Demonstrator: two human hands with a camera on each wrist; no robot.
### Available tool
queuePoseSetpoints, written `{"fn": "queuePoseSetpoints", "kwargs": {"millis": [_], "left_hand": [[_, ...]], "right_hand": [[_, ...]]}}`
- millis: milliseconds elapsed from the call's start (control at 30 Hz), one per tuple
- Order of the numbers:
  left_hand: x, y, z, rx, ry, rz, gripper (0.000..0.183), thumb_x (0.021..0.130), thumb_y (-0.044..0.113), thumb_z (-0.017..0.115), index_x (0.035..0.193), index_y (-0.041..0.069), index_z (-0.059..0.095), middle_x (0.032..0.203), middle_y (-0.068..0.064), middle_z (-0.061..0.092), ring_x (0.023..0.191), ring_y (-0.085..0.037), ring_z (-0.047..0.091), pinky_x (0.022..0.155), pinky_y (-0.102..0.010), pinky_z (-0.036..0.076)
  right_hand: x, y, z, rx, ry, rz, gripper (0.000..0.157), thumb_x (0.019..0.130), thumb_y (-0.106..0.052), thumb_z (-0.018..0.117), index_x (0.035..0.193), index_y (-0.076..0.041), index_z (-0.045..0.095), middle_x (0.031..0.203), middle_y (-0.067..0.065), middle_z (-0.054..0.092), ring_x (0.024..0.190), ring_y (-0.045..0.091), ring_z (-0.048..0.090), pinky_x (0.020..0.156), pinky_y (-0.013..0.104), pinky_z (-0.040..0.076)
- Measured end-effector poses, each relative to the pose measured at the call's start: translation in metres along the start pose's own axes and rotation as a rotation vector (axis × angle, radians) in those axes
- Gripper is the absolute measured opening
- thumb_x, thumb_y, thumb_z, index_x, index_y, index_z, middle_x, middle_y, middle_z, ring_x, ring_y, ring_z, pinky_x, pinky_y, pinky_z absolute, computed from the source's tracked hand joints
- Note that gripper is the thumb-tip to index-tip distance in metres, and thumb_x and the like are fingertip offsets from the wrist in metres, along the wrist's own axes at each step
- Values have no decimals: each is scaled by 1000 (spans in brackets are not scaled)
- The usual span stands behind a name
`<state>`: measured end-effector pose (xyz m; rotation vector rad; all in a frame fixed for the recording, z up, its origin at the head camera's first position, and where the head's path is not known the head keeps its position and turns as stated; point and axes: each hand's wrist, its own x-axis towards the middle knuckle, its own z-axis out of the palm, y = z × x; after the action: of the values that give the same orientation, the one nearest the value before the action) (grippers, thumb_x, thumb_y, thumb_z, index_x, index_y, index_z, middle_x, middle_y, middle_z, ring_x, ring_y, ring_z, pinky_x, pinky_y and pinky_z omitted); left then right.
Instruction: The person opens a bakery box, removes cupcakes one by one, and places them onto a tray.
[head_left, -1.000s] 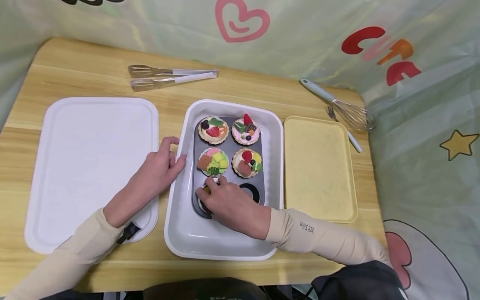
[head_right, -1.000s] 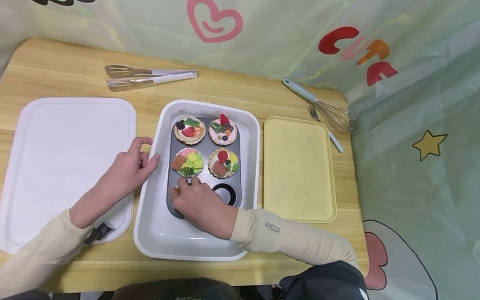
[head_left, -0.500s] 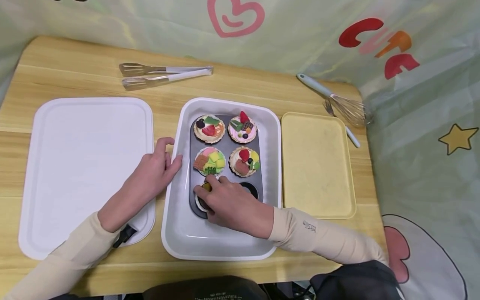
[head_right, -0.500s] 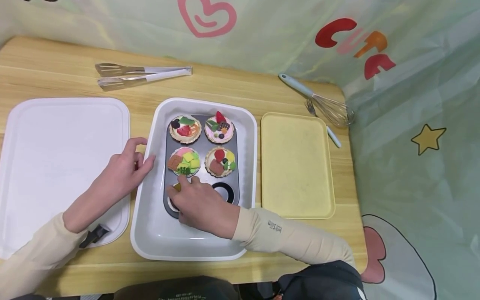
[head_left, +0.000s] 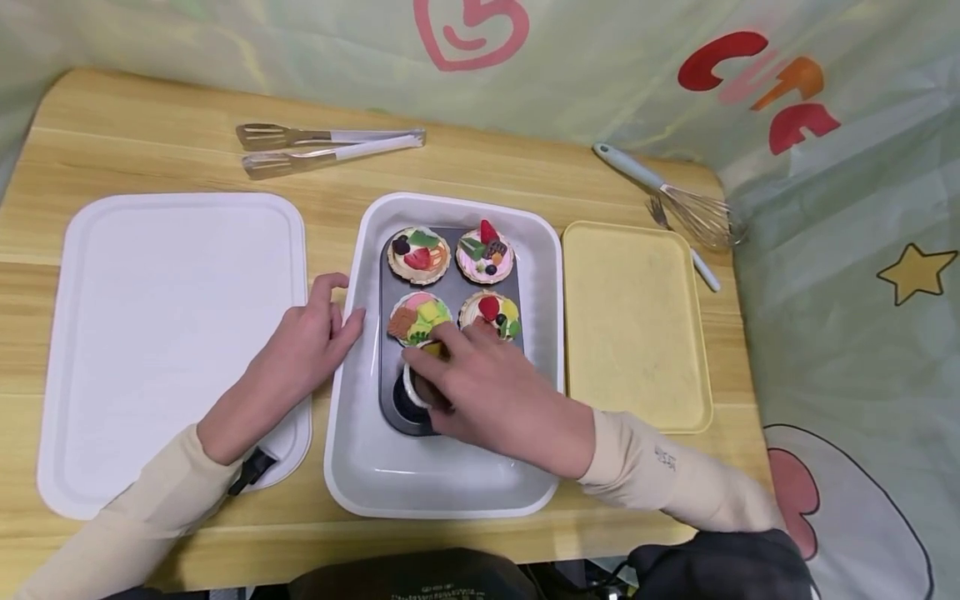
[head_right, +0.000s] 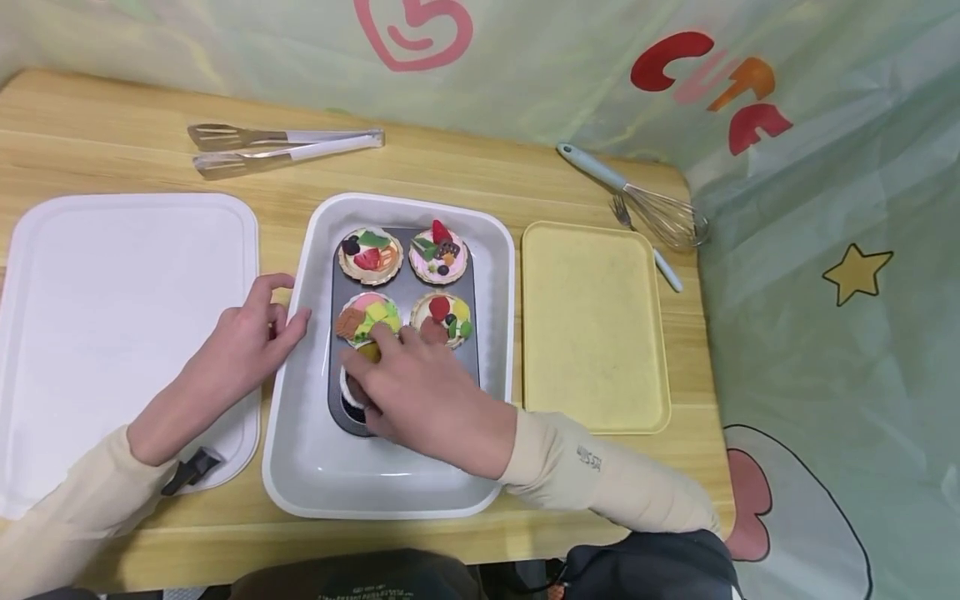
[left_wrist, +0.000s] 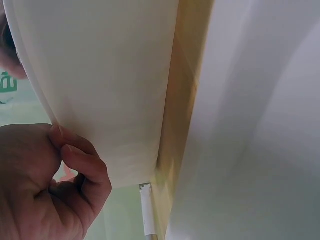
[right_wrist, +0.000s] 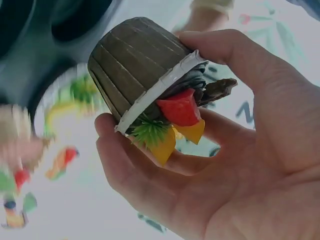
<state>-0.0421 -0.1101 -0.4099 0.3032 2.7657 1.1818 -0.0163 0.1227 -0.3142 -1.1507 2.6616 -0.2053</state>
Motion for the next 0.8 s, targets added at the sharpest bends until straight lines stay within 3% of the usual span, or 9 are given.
{"fn": "queuePoseSetpoints", "kwargs": {"millis": [67,167,333,500,667,800], "left_hand": [[0,0,0,0,1,3,38,101,16,54,131,-4,42,66,-2,54,55,-16,50,56,-33,43],[-1,0,0,1,-2,3,39,101,16,54,132,-4,41,66,-2,54,55,-17,49,56,-34,43],[0,1,-1,3,-9,-12,40,101,16,54,133,-5,40,67,-3,54,55,-17,50,56,-34,43],[1,1,-1,1,-11,-19,41,101,17,54,134,-5,40,67,-4,54,55,-18,51,57,-35,44],[1,1,0,-5,-10,-19,41,101,17,54,133,-4,40,67,-3,54,55,-17,50,57,-34,44],[-1,1,0,-9,-9,-23,40,101,16,54,133,-4,40,66,-2,53,55,-17,50,57,-34,43]], "right_hand": [[-3,8,-10,22,41,28,54,80,-29,81,130,-17,64,115,9,58,93,26,58,75,39,53],[-9,24,-27,36,113,89,61,77,-27,83,134,-15,63,121,13,57,98,28,60,70,43,56],[-15,58,-51,40,212,240,59,78,-26,81,134,-15,63,121,16,58,95,30,61,67,48,55],[-16,100,-62,38,195,418,58,83,-26,76,137,-13,60,123,21,56,87,36,63,68,53,53],[-15,143,-55,49,156,518,52,86,-27,72,135,-11,61,121,23,55,98,37,58,69,55,49],[-13,174,-43,61,136,544,31,88,-26,68,113,-9,64,105,20,54,101,34,53,67,50,43]]}}
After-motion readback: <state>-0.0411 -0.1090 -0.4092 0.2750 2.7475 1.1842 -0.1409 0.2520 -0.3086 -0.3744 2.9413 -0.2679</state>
